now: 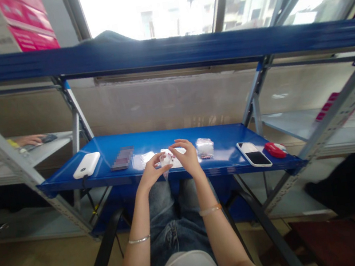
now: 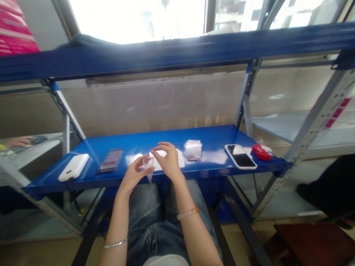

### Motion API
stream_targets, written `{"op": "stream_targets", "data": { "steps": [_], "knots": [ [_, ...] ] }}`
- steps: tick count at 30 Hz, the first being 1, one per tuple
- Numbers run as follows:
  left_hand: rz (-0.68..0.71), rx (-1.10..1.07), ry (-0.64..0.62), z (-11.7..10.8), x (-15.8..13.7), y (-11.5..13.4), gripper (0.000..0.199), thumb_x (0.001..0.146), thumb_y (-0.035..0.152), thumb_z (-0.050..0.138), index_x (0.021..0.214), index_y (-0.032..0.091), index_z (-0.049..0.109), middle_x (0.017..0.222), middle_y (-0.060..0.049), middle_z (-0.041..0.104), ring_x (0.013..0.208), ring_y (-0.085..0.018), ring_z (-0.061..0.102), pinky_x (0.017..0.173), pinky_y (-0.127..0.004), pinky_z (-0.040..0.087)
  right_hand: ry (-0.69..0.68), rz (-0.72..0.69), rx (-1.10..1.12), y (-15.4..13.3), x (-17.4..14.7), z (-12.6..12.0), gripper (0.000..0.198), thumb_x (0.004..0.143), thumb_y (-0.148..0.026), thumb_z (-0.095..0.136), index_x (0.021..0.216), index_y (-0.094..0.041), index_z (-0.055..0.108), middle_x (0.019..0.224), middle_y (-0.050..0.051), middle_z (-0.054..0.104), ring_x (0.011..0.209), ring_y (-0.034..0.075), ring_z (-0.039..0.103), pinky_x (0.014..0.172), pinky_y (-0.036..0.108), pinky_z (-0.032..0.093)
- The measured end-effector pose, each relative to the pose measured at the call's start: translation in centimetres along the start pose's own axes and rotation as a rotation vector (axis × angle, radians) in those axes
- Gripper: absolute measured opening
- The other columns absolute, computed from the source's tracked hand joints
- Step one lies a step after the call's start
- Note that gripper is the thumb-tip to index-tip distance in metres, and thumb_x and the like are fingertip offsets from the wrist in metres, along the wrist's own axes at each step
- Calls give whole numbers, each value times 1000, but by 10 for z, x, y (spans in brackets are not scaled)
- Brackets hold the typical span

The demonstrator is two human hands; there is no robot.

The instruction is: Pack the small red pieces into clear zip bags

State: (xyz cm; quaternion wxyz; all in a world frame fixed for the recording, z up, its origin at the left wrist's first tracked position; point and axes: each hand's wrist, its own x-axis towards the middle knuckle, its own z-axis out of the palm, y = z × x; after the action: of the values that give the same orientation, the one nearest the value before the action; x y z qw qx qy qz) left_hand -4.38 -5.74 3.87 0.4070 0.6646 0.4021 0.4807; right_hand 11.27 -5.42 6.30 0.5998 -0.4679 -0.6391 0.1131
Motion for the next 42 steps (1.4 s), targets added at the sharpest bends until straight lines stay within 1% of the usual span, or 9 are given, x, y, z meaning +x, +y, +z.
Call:
{"op": "stream_targets", "data": {
  "steps": [4,7,12,17,21,28,32,38,42],
  "knots": [
    [13,2,13,0,1,-2,56,62,40,75,112,23,60,118,-8,61,113,-26,54,95,-40,40,-180,24,23,-11,-5,-5,11,75,-33,67,76,-23,72,100,6,66,99,22,59,90,36,43],
    [11,0,14,0,2,-3,55,63,40,74,113,22,59,119,-8,61,112,-26,55,94,-40,40,-248,56,-2,-9,-6,-4,11,75,-34,66,78,-24,72,96,5,67,98,21,59,89,35,43],
    [2,-26,12,1,2,-2,56,63,39,74,114,21,58,117,-10,62,112,-26,55,95,-38,40,-127,57,-43,11,-4,5,17,79,-35,61,81,-21,71,95,7,66,97,21,58,88,34,42],
    [-11,-53,37,1,4,-3,55,65,40,73,114,19,58,113,-11,64,110,-25,56,94,-39,40,-63,213,-430,46,-14,17,18,82,-29,56,92,-21,69,106,10,62,108,26,50,92,42,36],
    [-13,-62,53,0,4,-4,56,66,41,72,115,18,58,113,-11,63,108,-25,57,94,-39,40,-101,302,-641,67,-20,20,28,85,-26,52,109,-20,65,125,13,52,121,27,41,96,44,32],
    [-8,-63,45,-1,2,-2,55,66,41,73,114,17,58,112,-11,63,109,-25,56,94,-38,40,-222,333,-760,79,-16,16,35,88,-30,47,121,-23,59,141,14,38,135,30,22,103,50,24],
    [-16,-70,50,-2,2,-5,56,65,41,73,114,17,58,112,-11,63,109,-25,56,93,-37,41,-248,330,-774,81,-16,15,31,87,-29,48,113,-22,63,140,13,40,134,31,25,102,50,25],
    [-20,-61,50,-2,2,-4,56,65,40,73,114,17,58,112,-11,64,109,-25,57,93,-37,41,-223,332,-773,80,-15,13,31,84,-28,50,110,-17,63,129,16,49,127,31,32,98,49,30],
    [-22,-55,44,-2,2,-2,55,65,40,73,114,18,59,112,-11,64,109,-25,56,95,-39,40,-198,333,-761,79,-15,13,25,84,-27,50,100,-17,67,125,15,52,122,30,37,96,48,31]
  ]
}}
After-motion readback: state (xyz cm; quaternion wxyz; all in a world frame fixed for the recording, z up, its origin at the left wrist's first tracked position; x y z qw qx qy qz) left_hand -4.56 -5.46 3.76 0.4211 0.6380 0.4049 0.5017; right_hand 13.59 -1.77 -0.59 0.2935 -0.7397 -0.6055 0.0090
